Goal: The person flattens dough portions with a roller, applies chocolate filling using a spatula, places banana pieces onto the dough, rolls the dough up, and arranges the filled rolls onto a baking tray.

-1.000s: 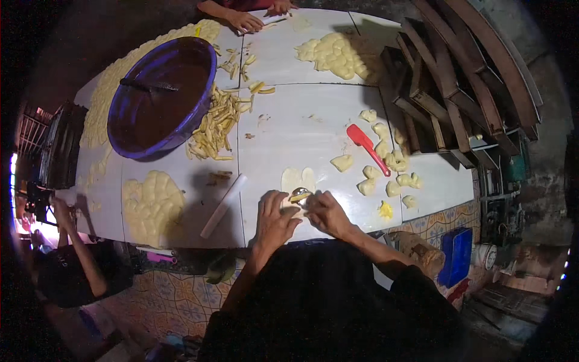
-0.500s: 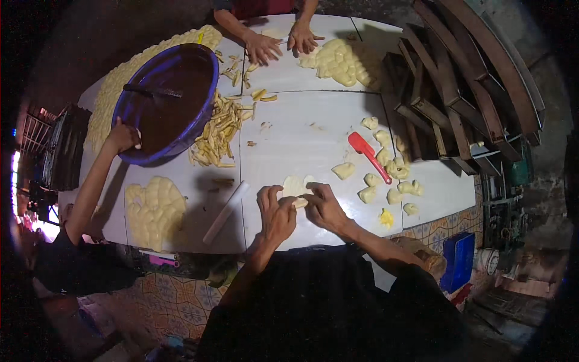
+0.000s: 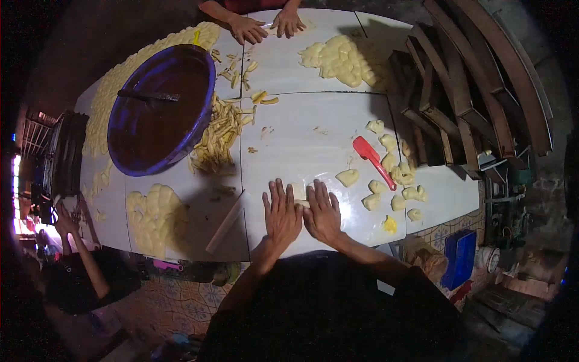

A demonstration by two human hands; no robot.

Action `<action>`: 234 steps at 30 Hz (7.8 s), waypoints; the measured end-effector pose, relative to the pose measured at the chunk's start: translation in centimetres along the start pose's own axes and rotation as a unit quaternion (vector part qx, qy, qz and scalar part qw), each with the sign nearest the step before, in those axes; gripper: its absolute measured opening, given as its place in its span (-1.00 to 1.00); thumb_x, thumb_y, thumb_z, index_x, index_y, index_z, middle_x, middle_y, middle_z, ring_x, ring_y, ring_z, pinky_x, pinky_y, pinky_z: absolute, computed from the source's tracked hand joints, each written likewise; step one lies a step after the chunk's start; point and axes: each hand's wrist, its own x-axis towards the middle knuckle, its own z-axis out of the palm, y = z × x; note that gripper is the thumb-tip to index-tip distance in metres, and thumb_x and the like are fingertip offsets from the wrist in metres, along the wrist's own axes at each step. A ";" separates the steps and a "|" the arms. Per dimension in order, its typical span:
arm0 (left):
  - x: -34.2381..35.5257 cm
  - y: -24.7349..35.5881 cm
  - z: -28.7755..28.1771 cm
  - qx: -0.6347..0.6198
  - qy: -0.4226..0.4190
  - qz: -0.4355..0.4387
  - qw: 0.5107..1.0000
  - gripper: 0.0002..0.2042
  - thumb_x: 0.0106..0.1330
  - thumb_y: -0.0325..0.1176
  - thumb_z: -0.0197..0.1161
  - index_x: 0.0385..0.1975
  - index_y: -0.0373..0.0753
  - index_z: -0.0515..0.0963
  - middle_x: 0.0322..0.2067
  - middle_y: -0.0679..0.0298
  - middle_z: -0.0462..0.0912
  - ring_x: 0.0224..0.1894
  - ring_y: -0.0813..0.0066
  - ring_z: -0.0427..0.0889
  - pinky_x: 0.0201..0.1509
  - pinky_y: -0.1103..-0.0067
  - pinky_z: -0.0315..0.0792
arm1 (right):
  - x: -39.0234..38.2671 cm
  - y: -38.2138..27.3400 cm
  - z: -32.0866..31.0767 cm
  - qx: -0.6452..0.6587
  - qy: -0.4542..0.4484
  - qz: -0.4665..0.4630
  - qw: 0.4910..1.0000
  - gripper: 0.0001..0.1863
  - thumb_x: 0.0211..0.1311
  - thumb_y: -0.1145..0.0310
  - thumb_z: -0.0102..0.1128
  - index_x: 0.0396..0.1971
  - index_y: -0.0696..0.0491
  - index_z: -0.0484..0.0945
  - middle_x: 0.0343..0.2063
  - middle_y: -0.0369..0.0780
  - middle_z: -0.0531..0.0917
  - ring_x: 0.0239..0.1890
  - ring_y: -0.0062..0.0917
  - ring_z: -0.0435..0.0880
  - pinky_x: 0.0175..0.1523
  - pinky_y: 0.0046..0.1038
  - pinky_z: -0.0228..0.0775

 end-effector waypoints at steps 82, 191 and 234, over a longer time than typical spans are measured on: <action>-7.0 -5.6 -2.4 -0.033 -0.052 -0.014 0.998 -0.71 0.26 -0.48 0.19 -0.02 -0.26 0.61 -0.12 0.11 0.66 0.00 0.05 0.60 0.13 0.21 0.43 | -2.5 0.7 -6.6 0.074 0.075 -0.235 0.966 -0.45 0.22 0.33 0.36 0.19 0.18 0.46 0.17 0.04 0.53 0.24 0.01 0.49 0.11 -0.16 0.51; -11.0 -6.0 -3.6 0.180 0.281 -0.369 0.868 -0.45 0.20 -0.56 0.18 0.26 -0.12 0.49 -0.01 -0.04 0.51 0.04 -0.10 0.50 0.17 0.06 0.35 | 16.2 -15.2 4.0 0.171 -0.068 -0.249 0.951 -0.80 0.14 0.36 0.27 -0.26 0.10 0.70 -0.25 -0.04 0.69 -0.12 -0.12 0.68 -0.04 -0.13 0.57; 0.0 -1.0 -2.3 -0.054 0.086 0.074 0.992 -0.60 0.15 -0.47 0.29 0.05 -0.26 0.63 0.08 0.00 0.41 0.20 -0.11 0.26 0.26 0.02 0.15 | 1.6 2.7 -2.7 0.152 0.101 -0.139 0.973 -0.68 0.13 0.50 0.18 -0.08 0.20 0.65 0.13 0.03 0.52 0.08 -0.04 0.54 0.20 -0.17 0.45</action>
